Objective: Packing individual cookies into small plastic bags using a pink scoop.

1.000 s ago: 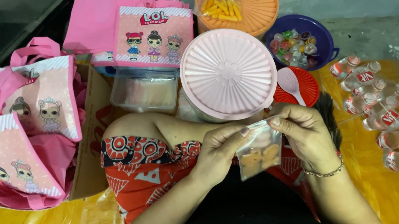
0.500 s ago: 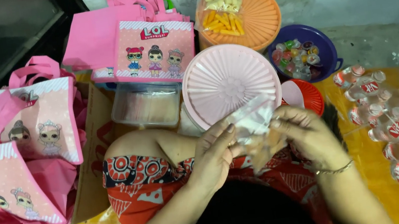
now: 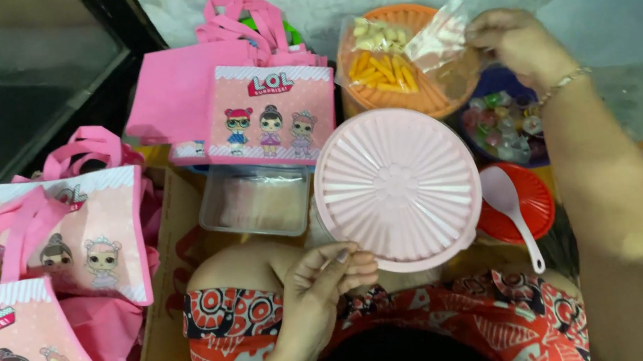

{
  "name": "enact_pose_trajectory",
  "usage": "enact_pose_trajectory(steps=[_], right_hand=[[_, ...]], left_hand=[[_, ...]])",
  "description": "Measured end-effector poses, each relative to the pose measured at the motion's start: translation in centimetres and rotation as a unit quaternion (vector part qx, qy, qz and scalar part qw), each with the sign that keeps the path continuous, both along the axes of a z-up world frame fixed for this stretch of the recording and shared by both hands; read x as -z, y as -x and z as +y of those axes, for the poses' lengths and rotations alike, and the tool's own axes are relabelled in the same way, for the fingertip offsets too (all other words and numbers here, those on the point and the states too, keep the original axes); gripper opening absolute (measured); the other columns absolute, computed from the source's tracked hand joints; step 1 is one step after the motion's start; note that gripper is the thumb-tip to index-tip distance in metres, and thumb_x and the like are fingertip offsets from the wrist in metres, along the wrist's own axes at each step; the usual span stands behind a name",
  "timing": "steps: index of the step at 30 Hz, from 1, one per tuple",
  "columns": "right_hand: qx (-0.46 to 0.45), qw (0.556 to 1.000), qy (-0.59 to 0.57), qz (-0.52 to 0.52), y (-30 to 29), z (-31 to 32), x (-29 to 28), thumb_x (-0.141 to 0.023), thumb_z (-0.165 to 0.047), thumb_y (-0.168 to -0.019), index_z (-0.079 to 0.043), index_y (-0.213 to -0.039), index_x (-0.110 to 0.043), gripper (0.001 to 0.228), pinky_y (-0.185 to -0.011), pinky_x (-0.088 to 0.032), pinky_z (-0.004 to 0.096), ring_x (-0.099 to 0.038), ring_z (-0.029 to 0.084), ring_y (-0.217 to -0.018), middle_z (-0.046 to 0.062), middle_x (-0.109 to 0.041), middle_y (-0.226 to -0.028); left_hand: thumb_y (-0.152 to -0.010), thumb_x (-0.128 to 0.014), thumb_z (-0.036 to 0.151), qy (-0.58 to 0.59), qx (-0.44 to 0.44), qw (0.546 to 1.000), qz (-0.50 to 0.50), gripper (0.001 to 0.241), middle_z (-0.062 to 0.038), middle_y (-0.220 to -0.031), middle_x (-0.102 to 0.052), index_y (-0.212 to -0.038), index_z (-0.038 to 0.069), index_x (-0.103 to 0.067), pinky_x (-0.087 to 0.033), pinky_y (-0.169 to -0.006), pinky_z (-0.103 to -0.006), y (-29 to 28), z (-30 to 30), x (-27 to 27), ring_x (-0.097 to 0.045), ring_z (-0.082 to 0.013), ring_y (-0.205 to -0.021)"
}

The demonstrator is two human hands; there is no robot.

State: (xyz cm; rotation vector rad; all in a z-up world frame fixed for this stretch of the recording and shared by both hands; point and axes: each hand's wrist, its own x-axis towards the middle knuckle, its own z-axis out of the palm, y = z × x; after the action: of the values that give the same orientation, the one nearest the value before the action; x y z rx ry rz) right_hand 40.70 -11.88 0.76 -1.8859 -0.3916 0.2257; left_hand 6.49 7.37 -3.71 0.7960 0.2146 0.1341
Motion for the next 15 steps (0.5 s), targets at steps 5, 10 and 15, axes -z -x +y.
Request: enact_pose_trajectory(steps=[5, 10, 15], right_hand=[[-0.017, 0.989, 0.137, 0.054, -2.3, 4.1, 1.5, -0.055, -0.012, -0.083, -0.007, -0.081, -0.059, 0.007, -0.064, -0.045, 0.024, -0.055, 0.014, -0.071, 0.004, -0.058, -0.076], [-0.005, 0.976, 0.218, 0.021, -4.2, 6.0, 3.1, -0.050, -0.014, -0.087, -0.007, -0.075, -0.057, 0.016, -0.064, -0.042, 0.027, -0.052, 0.013, -0.071, 0.004, -0.057, -0.076], [0.016, 0.955, 0.292, -0.045, -3.8, 6.8, 3.4, -0.048, -0.021, -0.092, -0.009, -0.075, -0.056, 0.022, -0.067, -0.040, 0.033, -0.054, 0.019, -0.074, 0.006, -0.059, -0.079]], left_hand=[[-0.081, -0.049, 0.005, -0.005, -0.040, 0.998, 0.048, 0.017, -0.025, -0.076, -0.063, -0.088, -0.008, -0.058, -0.055, -0.064, -0.0374, -0.4, 1.6, 1.1, -0.064, -0.0302, -0.068], [-0.080, -0.052, 0.005, -0.007, -0.063, 0.992, 0.111, 0.015, -0.024, -0.076, -0.064, -0.087, -0.007, -0.058, -0.054, -0.061, -0.0343, -1.1, 2.9, 1.6, -0.063, -0.0288, -0.063], [-0.081, -0.052, 0.008, -0.044, -0.076, 0.985, 0.147, 0.015, -0.021, -0.077, -0.064, -0.086, -0.005, -0.059, -0.053, -0.063, -0.0316, -2.0, 4.5, 2.0, -0.062, -0.0244, -0.061]])
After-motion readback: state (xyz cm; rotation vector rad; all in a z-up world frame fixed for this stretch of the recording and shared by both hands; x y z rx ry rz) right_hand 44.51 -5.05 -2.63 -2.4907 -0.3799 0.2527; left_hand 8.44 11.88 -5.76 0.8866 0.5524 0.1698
